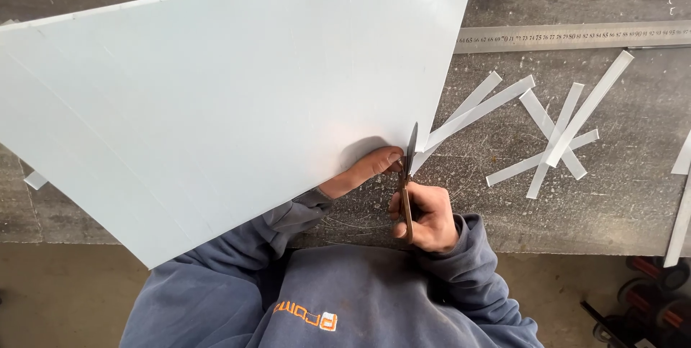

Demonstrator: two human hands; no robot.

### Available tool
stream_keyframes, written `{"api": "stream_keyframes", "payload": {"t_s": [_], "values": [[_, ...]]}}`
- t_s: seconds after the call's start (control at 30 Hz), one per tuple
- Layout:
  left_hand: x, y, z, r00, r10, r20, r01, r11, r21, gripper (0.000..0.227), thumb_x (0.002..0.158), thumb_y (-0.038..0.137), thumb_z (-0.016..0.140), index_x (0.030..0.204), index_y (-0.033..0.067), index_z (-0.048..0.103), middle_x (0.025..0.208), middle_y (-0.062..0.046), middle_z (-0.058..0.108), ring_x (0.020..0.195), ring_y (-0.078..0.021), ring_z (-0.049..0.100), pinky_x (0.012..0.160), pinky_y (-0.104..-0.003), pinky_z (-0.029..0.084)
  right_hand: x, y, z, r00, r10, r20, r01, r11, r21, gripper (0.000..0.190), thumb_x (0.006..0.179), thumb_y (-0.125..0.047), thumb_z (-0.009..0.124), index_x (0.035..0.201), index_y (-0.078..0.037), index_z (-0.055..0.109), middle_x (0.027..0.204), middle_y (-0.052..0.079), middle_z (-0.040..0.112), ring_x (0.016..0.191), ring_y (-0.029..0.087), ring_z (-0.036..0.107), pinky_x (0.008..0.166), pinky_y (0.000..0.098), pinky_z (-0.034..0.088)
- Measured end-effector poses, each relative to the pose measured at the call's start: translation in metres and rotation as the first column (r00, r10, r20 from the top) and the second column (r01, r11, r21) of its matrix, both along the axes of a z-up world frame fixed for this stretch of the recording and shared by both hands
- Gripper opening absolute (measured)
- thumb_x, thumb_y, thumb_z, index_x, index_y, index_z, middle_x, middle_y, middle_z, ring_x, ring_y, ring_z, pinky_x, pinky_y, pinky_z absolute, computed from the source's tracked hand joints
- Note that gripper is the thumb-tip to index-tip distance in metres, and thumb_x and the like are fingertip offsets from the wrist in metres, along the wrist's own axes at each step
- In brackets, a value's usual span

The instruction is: The person uses scissors to cut a large white plastic sheet into thin strips on a workbench. They repeatedly trim the edges of the sheet, creating a pile of cut strips on the table.

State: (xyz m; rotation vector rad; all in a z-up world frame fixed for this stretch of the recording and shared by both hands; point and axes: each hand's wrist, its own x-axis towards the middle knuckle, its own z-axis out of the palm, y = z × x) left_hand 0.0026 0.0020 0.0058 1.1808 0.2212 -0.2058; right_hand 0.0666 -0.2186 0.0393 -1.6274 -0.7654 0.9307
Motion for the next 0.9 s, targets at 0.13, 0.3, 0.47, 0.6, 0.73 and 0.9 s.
{"api": "stream_keyframes", "payload": {"t_s": [0.13, 0.3, 0.47, 0.6, 0.73, 0.9], "values": [[-0.001, -0.004, -0.006, 0.999, 0.024, 0.036, -0.027, 0.998, 0.064, 0.037, 0.102, 0.036, 0.065, 0.119, 0.0039, 0.072, 0.108, -0.010, 0.076, 0.101, -0.0210, 0.074, 0.083, -0.030, 0.062, 0.001, 0.003, 0.004, 1.000, 0.005, -0.018, -0.005, 1.000, -0.008, 0.063, 0.085, -0.067, 0.074, 0.088, -0.004, 0.066, 0.071, 0.001, 0.067, 0.061, 0.012, 0.068, 0.058, 0.0263, 0.055], [-0.006, -0.011, -0.019, 0.999, -0.009, 0.032, 0.010, 0.999, -0.041, 0.039, 0.104, 0.036, 0.062, 0.120, 0.0023, 0.070, 0.106, -0.009, 0.075, 0.098, -0.0192, 0.074, 0.083, -0.029, 0.063, -0.002, 0.002, 0.004, 0.999, -0.021, -0.033, 0.021, 1.000, -0.015, 0.054, 0.085, -0.057, 0.078, 0.087, -0.004, 0.066, 0.069, 0.001, 0.066, 0.059, 0.012, 0.066, 0.057, 0.0265, 0.053], [-0.004, -0.008, -0.007, 0.998, 0.016, 0.060, -0.011, 0.997, -0.082, 0.040, 0.104, 0.037, 0.062, 0.121, 0.0015, 0.069, 0.105, -0.010, 0.074, 0.099, -0.0187, 0.073, 0.085, -0.030, 0.063, -0.004, 0.000, 0.002, 0.999, -0.043, 0.009, 0.044, 0.999, -0.012, 0.046, 0.088, -0.048, 0.080, 0.087, -0.004, 0.066, 0.068, 0.001, 0.065, 0.058, 0.011, 0.064, 0.056, 0.0265, 0.052], [-0.006, -0.009, -0.009, 0.999, -0.033, -0.037, 0.029, 0.994, -0.105, 0.045, 0.100, 0.044, 0.063, 0.121, 0.0034, 0.070, 0.101, -0.010, 0.074, 0.094, -0.0176, 0.071, 0.081, -0.030, 0.061, -0.003, 0.002, 0.003, 0.998, -0.062, 0.013, 0.062, 0.998, -0.014, 0.044, 0.088, -0.047, 0.081, 0.085, -0.005, 0.066, 0.066, 0.000, 0.064, 0.056, 0.010, 0.062, 0.054, 0.0257, 0.051], [-0.009, -0.027, -0.029, 0.994, -0.103, 0.040, 0.107, 0.987, -0.118, 0.048, 0.102, 0.050, 0.060, 0.113, 0.0045, 0.070, 0.102, -0.007, 0.072, 0.095, -0.0157, 0.071, 0.082, -0.028, 0.062, -0.007, -0.003, -0.005, 0.996, -0.088, 0.000, 0.088, 0.996, -0.027, 0.046, 0.088, -0.049, 0.080, 0.086, -0.005, 0.067, 0.066, 0.000, 0.064, 0.055, 0.010, 0.060, 0.053, 0.0261, 0.049], [0.001, -0.015, 0.035, 0.989, -0.151, 0.000, 0.150, 0.980, 0.129, 0.042, 0.100, 0.046, 0.063, 0.105, 0.0057, 0.073, 0.078, -0.005, 0.071, 0.070, -0.0167, 0.071, 0.059, -0.028, 0.056, -0.006, 0.003, 0.004, 0.962, -0.096, -0.257, 0.140, 0.977, 0.159, 0.066, 0.090, -0.060, 0.076, 0.110, 0.002, 0.065, 0.092, 0.004, 0.069, 0.077, 0.010, 0.063, 0.068, 0.0270, 0.054]]}}
